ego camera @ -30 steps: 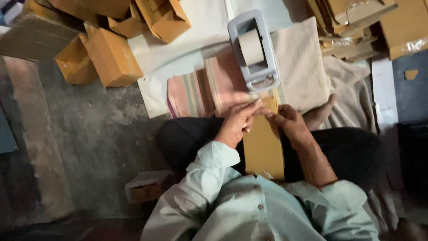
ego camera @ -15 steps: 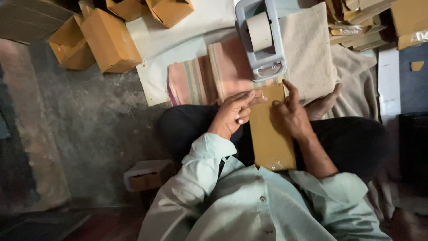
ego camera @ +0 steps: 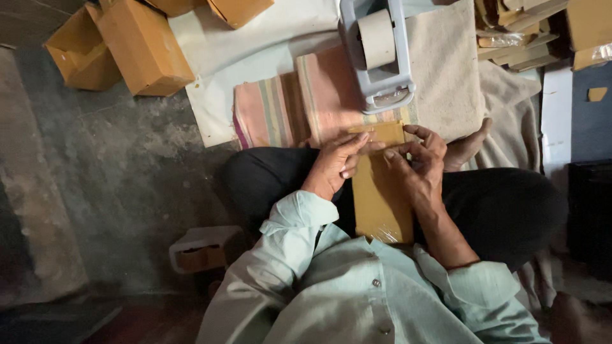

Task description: The person sits on the floor and repeatedly tapes small cardboard boxes using a tape dispenser. They pick up a box, apply tape to seal it, and place it aside, repeating this process for multiple boxes.

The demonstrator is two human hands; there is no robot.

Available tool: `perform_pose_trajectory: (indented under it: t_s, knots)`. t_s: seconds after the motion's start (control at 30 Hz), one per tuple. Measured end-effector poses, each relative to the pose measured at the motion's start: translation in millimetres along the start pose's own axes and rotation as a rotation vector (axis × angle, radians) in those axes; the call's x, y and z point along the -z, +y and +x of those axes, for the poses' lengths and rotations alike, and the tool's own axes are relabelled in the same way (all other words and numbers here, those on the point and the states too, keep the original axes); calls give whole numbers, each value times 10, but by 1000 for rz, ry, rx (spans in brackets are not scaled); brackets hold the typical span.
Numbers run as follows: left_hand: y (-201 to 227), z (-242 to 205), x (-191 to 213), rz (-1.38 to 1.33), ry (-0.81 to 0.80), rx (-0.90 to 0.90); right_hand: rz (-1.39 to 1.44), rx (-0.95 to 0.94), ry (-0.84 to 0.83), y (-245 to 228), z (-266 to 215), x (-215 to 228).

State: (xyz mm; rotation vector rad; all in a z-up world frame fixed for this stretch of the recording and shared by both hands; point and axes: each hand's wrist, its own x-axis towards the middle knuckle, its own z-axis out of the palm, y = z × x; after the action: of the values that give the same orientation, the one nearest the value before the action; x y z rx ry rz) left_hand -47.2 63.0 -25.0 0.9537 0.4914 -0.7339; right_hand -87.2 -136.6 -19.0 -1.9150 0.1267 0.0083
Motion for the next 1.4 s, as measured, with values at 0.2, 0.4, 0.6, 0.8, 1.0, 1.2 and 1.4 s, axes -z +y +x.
perform_pose_trajectory:
  t_s: [0.2, 0.4, 0.6, 0.8, 1.0, 1.2, 1.4]
  knots:
    - [0, -15, -56, 183, 14, -155, 69, 5, -20, 63, -45, -34]
    - [30, 28, -52, 149, 79, -150, 119, -51, 47, 53, -32, -84]
    - [-28, 78, 38, 28, 10, -95, -8, 43, -46, 114, 34, -75]
    - [-24, 78, 51, 0, 2, -67, -20, 45, -34, 197, 54, -132]
    - [-119, 84, -109, 524, 128, -548, -101, -45, 1, 147, 58, -167]
    - [-96, 83, -321, 753, 263, -806, -113, -221, 74, -151, 76, -257]
    - [97, 40, -311, 1205, 493, -965, 101, -362, 130, -403, 118, -271]
